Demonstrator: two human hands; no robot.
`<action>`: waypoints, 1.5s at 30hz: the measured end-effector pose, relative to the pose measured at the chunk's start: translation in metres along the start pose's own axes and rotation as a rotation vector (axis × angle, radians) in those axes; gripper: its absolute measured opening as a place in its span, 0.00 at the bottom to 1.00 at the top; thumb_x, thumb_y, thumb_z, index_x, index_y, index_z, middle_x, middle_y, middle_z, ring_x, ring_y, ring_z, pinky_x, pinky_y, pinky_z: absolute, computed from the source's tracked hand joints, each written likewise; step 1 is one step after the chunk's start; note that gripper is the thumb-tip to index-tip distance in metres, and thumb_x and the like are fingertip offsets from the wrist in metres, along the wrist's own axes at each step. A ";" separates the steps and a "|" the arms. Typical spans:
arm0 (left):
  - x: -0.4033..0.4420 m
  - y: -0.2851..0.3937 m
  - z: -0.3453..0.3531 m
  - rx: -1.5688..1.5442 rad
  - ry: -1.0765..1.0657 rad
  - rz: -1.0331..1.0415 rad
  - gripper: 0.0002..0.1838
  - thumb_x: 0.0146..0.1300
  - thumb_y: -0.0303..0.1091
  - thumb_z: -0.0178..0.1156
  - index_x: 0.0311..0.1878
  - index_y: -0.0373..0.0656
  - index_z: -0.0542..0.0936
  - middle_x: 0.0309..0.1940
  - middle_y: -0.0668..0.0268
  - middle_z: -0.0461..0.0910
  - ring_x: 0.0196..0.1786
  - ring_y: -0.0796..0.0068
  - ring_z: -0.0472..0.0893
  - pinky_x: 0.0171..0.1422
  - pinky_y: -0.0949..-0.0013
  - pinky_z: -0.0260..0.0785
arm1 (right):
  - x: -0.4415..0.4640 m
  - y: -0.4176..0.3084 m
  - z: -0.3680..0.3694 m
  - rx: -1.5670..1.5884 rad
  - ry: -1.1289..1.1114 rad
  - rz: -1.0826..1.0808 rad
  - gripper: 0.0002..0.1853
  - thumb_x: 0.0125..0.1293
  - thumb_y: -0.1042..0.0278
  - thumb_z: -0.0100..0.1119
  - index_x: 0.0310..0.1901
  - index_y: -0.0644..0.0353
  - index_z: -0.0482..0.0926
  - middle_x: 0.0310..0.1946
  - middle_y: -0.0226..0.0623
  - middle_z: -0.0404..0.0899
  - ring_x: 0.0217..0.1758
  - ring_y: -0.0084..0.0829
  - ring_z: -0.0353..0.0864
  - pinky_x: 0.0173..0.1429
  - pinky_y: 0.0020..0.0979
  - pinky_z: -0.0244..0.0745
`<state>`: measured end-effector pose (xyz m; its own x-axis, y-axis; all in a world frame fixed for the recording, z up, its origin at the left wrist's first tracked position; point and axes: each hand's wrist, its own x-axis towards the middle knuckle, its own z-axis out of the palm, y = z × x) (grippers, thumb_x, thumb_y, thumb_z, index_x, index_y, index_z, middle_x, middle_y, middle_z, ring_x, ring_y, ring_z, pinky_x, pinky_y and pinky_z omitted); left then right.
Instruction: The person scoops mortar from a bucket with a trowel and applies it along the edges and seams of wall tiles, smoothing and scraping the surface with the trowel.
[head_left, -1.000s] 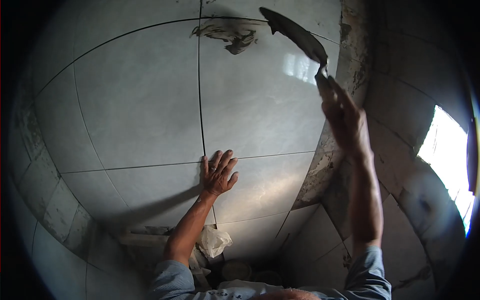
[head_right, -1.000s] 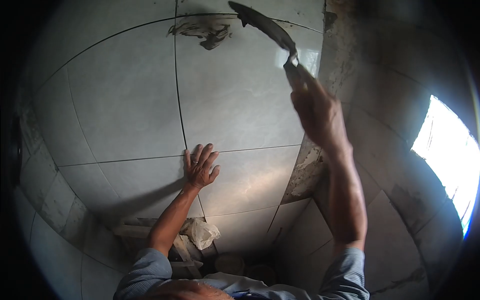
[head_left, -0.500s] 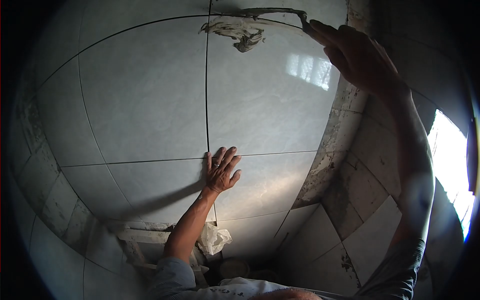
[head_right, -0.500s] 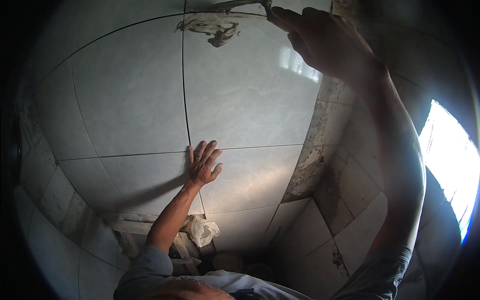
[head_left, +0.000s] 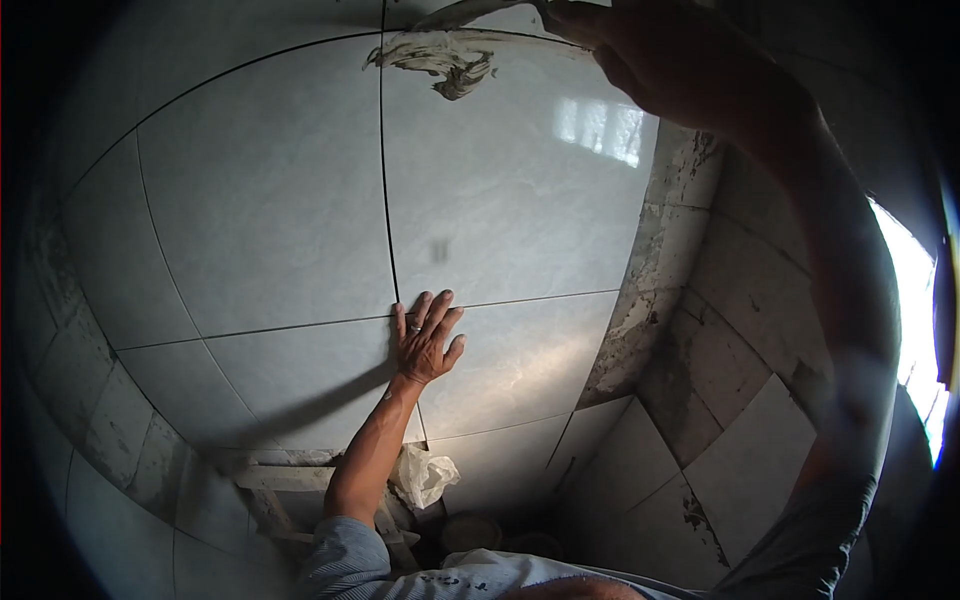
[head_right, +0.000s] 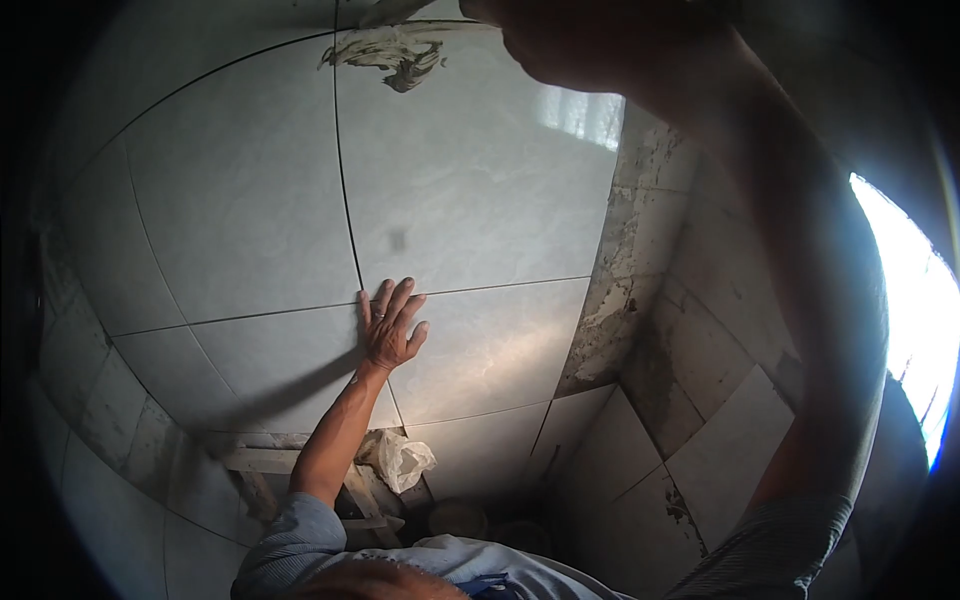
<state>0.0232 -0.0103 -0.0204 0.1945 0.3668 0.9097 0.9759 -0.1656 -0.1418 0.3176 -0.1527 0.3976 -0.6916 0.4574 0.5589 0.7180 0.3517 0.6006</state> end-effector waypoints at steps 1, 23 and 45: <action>0.000 0.000 0.000 -0.008 0.003 0.009 0.27 0.64 0.49 0.59 0.65 0.56 0.73 0.75 0.71 0.61 0.79 0.65 0.53 0.78 0.34 0.33 | 0.005 0.000 -0.009 0.037 -0.137 0.102 0.22 0.71 0.76 0.43 0.65 0.64 0.70 0.20 0.43 0.74 0.23 0.35 0.79 0.31 0.40 0.78; -0.023 0.044 -0.020 -0.566 -0.018 -0.149 0.25 0.65 0.33 0.57 0.65 0.38 0.69 0.70 0.49 0.65 0.72 0.46 0.64 0.76 0.49 0.54 | -0.094 0.239 0.166 0.141 0.182 -0.012 0.28 0.66 0.69 0.54 0.69 0.50 0.69 0.51 0.52 0.79 0.51 0.52 0.80 0.57 0.45 0.75; -0.103 0.181 -0.032 -1.389 -0.521 -1.175 0.15 0.67 0.30 0.63 0.53 0.34 0.77 0.38 0.64 0.83 0.31 0.82 0.78 0.36 0.79 0.68 | -0.455 -0.202 0.209 2.003 0.181 1.810 0.36 0.63 0.56 0.62 0.71 0.58 0.63 0.33 0.38 0.75 0.19 0.23 0.72 0.18 0.23 0.67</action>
<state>0.1767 -0.1074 -0.1276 -0.1541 0.9857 0.0677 -0.0913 -0.0824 0.9924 0.5040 -0.2609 -0.0976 0.2466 0.9438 -0.2203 -0.4839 -0.0771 -0.8717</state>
